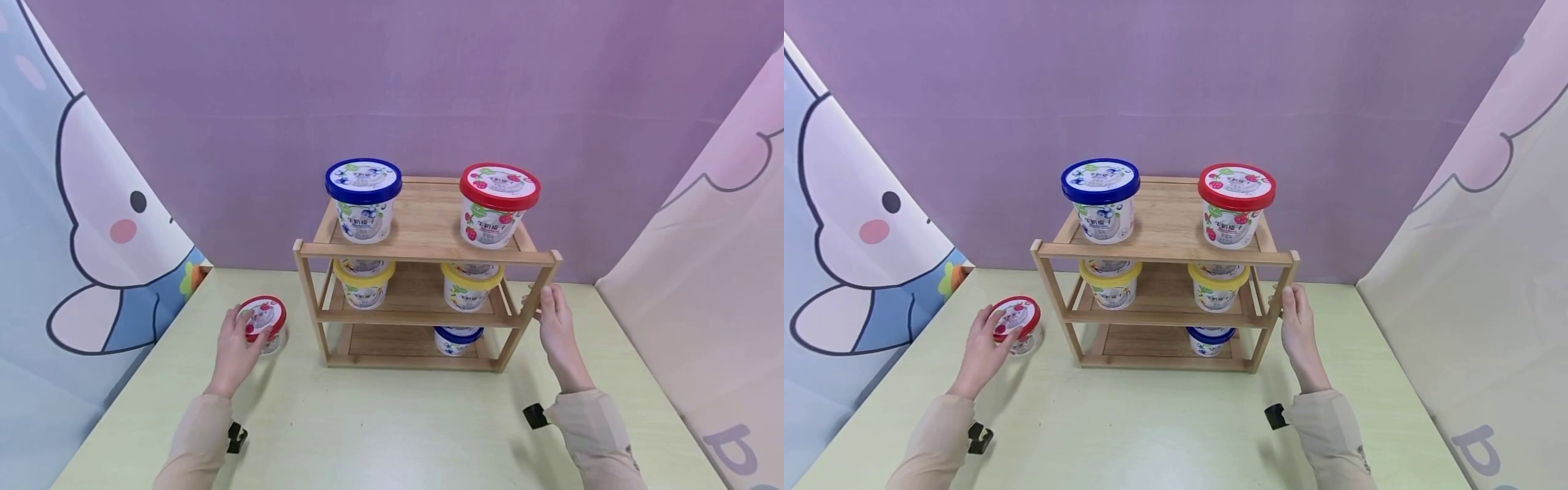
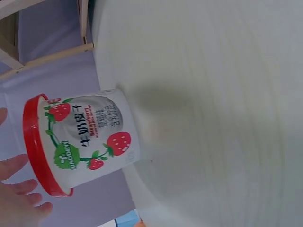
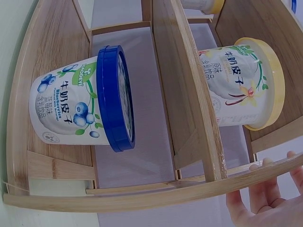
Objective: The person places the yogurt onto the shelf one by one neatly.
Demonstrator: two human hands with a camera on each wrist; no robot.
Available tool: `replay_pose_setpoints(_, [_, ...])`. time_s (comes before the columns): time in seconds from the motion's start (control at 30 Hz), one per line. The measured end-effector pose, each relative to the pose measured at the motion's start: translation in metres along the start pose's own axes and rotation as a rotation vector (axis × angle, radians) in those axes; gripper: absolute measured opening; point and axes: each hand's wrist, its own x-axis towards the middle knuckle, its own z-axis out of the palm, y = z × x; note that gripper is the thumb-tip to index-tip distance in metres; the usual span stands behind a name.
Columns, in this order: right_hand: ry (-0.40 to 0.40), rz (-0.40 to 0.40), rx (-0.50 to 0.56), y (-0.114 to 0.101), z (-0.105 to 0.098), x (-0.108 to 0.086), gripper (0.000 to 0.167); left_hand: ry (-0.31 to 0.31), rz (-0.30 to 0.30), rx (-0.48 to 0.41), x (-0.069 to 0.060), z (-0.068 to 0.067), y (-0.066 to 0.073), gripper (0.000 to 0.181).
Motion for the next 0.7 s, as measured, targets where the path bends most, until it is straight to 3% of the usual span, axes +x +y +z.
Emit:
replay_pose_setpoints(0.23, [0.008,0.006,0.007,0.000,0.001,0.000,0.022,-0.069,-0.061,0.038,0.003,0.005,-0.009,0.063])
replay_pose_setpoints(0.47, [0.010,0.016,-0.009,0.000,0.001,0.001,0.043,-0.130,-0.138,0.029,0.005,0.007,-0.011,0.073])
replay_pose_setpoints(0.7, [0.023,0.021,-0.002,0.001,0.001,0.001,0.031,-0.133,-0.190,0.003,0.007,0.010,-0.012,0.072])
